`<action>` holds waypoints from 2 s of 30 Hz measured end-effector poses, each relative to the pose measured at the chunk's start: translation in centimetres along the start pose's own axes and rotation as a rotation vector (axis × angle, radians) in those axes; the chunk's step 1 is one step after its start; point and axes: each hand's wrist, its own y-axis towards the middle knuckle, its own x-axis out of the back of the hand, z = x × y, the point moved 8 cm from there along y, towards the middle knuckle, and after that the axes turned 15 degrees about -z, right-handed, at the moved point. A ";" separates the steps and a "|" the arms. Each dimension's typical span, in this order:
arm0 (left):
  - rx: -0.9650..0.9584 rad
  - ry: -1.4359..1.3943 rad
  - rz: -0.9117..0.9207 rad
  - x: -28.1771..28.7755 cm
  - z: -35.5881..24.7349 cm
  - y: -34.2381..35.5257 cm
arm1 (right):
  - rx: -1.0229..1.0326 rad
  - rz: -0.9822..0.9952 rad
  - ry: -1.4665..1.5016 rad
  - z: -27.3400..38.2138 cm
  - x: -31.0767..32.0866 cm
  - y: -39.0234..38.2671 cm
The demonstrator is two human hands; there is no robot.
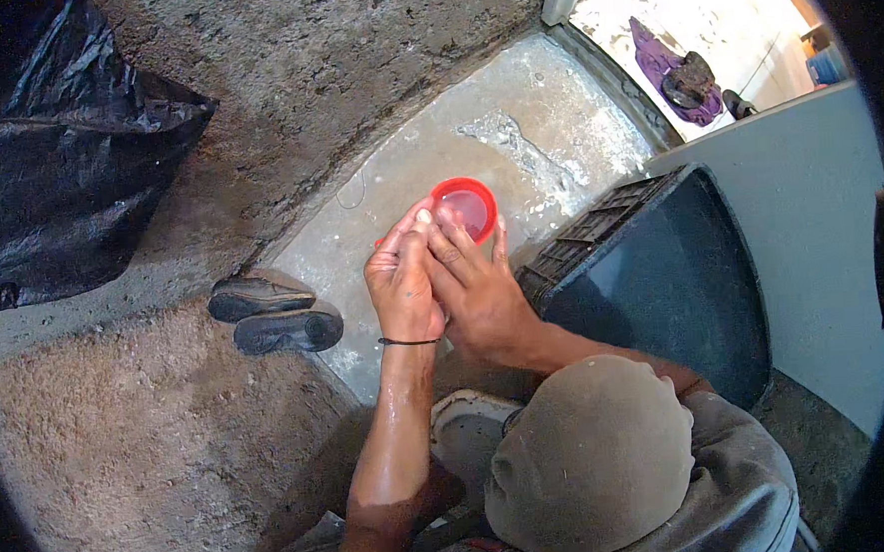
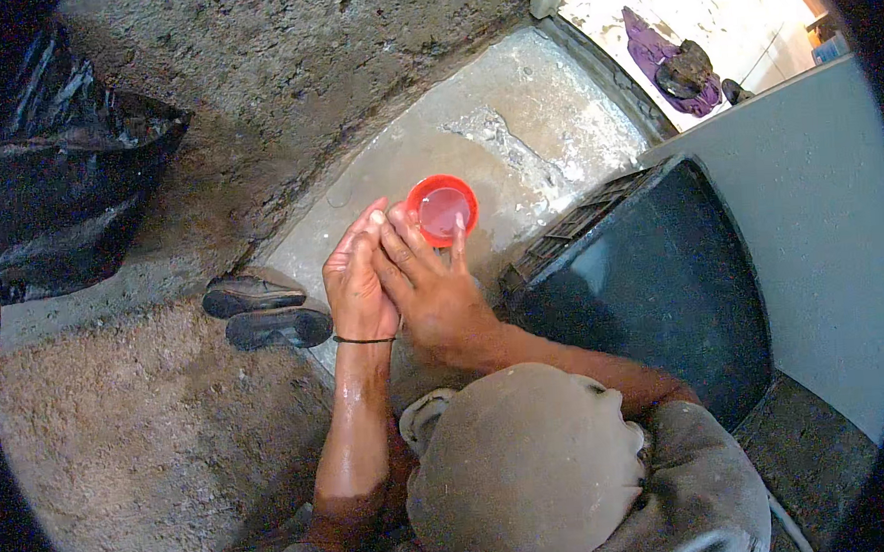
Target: Washing hands with soap and water and rinsing the area.
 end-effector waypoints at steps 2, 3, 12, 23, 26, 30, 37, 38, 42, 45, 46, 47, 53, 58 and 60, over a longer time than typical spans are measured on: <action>-0.057 0.049 -0.050 1.0 -0.3 0.4 | -0.071 0.050 0.314 -1.1 0.7 0.8; -0.121 0.106 -0.091 1.6 -0.7 0.6 | -0.096 -0.073 0.391 -1.8 2.1 1.6; -0.453 0.010 -0.296 2.6 -3.3 -0.8 | -0.172 -0.258 0.753 0.9 2.9 2.3; -0.479 0.069 -0.304 1.3 -3.7 -1.6 | -0.283 -0.300 0.816 0.9 2.7 1.7; -0.468 0.048 -0.253 0.9 -3.6 -1.7 | -0.173 -0.299 0.677 1.3 3.1 1.8; -0.410 0.113 -0.293 1.3 -3.3 -1.6 | -0.093 -0.292 0.658 1.6 3.1 1.8; -0.431 0.103 -0.248 1.3 -2.9 -1.2 | -0.103 -0.274 0.709 1.3 2.5 1.4; -0.400 0.131 -0.289 1.5 -2.6 -0.9 | -0.067 -0.279 0.691 1.5 2.5 1.4; -0.305 0.015 -0.261 1.4 -1.9 -0.7 | -0.325 -0.238 0.850 0.2 1.4 1.2; -0.256 -0.005 -0.230 1.5 -1.5 -0.8 | -0.351 -0.222 0.852 0.2 1.3 1.1; -0.257 0.008 -0.223 1.5 -1.5 -0.7 | -0.285 -0.200 0.811 0.6 1.4 1.3; -0.257 0.021 -0.219 1.7 -1.6 -0.6 | -0.227 -0.180 0.744 0.9 1.5 1.4; 0.319 -0.213 -0.069 1.3 0.3 1.0 | 0.177 -0.146 0.463 2.1 1.4 1.2; 0.094 -0.020 0.122 -0.2 -0.9 -1.0 | 0.183 0.038 -0.205 0.9 -1.4 0.0; -0.215 0.302 0.131 -0.4 -1.5 -2.2 | 0.217 0.081 -0.279 1.1 -1.9 -0.5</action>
